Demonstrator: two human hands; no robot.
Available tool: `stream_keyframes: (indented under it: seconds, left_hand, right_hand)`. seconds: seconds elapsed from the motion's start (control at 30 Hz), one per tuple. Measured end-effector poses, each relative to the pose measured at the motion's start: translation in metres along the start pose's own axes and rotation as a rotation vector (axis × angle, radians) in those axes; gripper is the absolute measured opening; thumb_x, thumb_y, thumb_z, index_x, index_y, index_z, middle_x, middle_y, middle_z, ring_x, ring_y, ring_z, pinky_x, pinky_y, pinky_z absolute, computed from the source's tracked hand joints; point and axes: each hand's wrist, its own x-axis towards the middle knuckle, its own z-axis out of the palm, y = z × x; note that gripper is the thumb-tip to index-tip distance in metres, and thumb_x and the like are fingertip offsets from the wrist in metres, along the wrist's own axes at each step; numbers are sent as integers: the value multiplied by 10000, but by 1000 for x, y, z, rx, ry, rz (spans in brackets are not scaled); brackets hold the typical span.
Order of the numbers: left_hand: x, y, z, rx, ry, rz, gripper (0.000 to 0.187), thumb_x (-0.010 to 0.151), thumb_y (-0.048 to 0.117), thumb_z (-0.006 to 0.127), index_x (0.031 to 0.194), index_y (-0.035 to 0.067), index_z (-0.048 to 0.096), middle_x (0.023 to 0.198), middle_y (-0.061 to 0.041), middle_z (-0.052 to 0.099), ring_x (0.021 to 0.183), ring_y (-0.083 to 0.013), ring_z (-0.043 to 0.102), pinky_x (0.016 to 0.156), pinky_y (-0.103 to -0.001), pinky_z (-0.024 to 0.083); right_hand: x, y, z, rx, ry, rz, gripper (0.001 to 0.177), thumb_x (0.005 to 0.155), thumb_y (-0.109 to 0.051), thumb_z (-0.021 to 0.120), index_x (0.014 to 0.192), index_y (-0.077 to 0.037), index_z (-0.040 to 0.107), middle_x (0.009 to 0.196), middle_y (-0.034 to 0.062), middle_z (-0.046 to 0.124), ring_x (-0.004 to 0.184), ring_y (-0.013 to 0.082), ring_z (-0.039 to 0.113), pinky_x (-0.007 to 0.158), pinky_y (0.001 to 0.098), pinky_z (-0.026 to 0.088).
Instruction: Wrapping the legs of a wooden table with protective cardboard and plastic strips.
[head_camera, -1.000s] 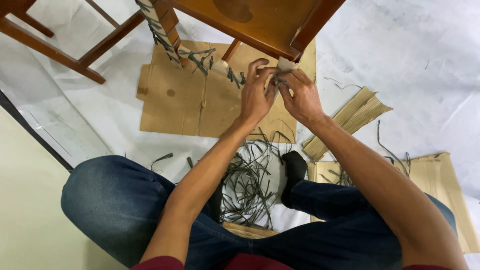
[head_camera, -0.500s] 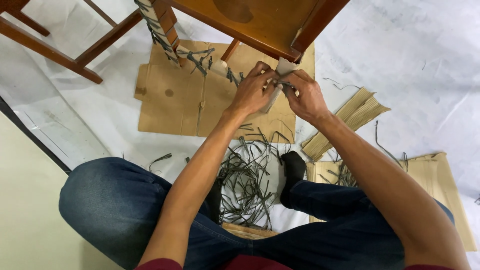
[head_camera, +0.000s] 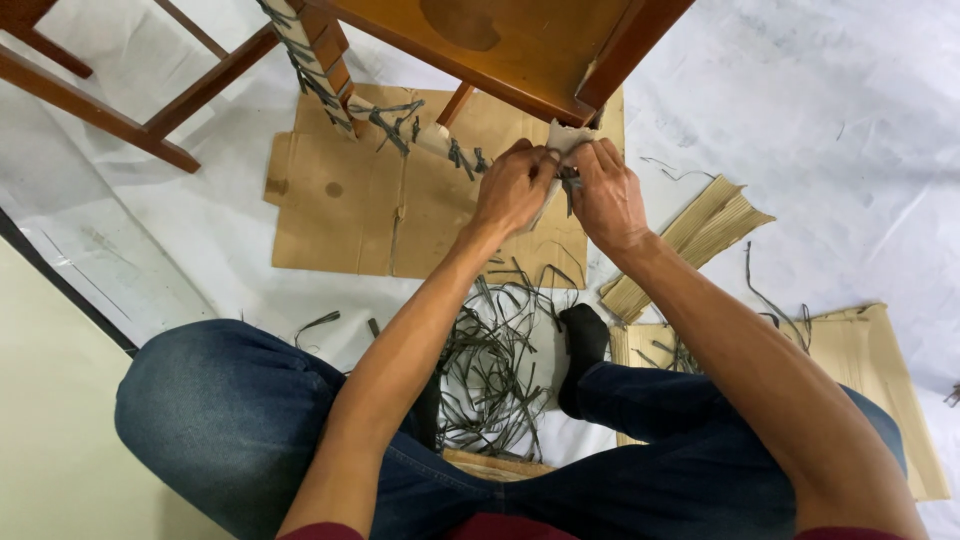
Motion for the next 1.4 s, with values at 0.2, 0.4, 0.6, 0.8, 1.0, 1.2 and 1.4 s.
stream_keyframes:
  seconds: [0.2, 0.4, 0.6, 0.8, 1.0, 1.2, 1.4]
  left_hand:
    - [7, -21, 10, -332, -121, -214, 350, 984, 350, 588, 948, 59, 781, 834, -90, 699, 741, -199, 632, 714, -375, 493]
    - [9, -26, 3, -256, -119, -138, 250, 862, 321, 726, 837, 72, 745, 808, -38, 706, 725, -172, 651, 670, -339, 507]
    - [-4, -8, -2, -77, 35, -59, 183, 850, 268, 748, 834, 87, 732, 847, -46, 698, 722, -179, 663, 666, -341, 514]
    - [2, -29, 19, -356, -35, -273, 213, 934, 265, 660, 853, 83, 736, 771, -33, 714, 685, -151, 645, 673, -355, 500]
    - [6, -41, 36, -897, -53, -528, 316, 986, 350, 696, 850, 67, 729, 723, 11, 664, 677, -70, 587, 632, -228, 483]
    - [5, -34, 37, -1108, 107, -533, 150, 943, 232, 742, 973, 85, 747, 802, 1, 691, 668, -62, 562, 580, -198, 458]
    - [4, -43, 38, -1320, 264, -486, 127, 948, 210, 720, 1048, 133, 736, 950, 21, 715, 808, -65, 629, 722, -235, 509]
  right_hand:
    - [3, -7, -4, -23, 42, 11, 319, 798, 52, 769, 1017, -47, 558, 970, 114, 600, 916, 294, 601, 742, 420, 551]
    - [-1, -5, 2, -39, 65, 16, 274, 843, 25, 773, 1017, -60, 580, 961, 100, 614, 893, 282, 617, 715, 405, 546]
    - [0, -9, 0, -14, 80, -16, 193, 910, 2, 756, 1027, -51, 613, 955, 92, 641, 871, 266, 630, 712, 392, 557]
    - [0, -13, -4, 49, 84, -13, 177, 919, 15, 750, 1036, -28, 625, 1037, 106, 680, 928, 273, 666, 756, 389, 576]
    - [1, -22, -14, 107, 106, -76, 202, 885, 44, 741, 1035, -20, 622, 1120, 104, 690, 1019, 305, 690, 815, 401, 586]
    - [-5, -19, -16, 143, 134, -27, 146, 952, 28, 702, 1050, -8, 599, 1174, 120, 676, 913, 250, 702, 714, 349, 595]
    - [-16, -1, -14, 174, 137, 127, 80, 1054, -39, 654, 1040, 2, 588, 1102, 108, 678, 708, 192, 664, 582, 320, 562]
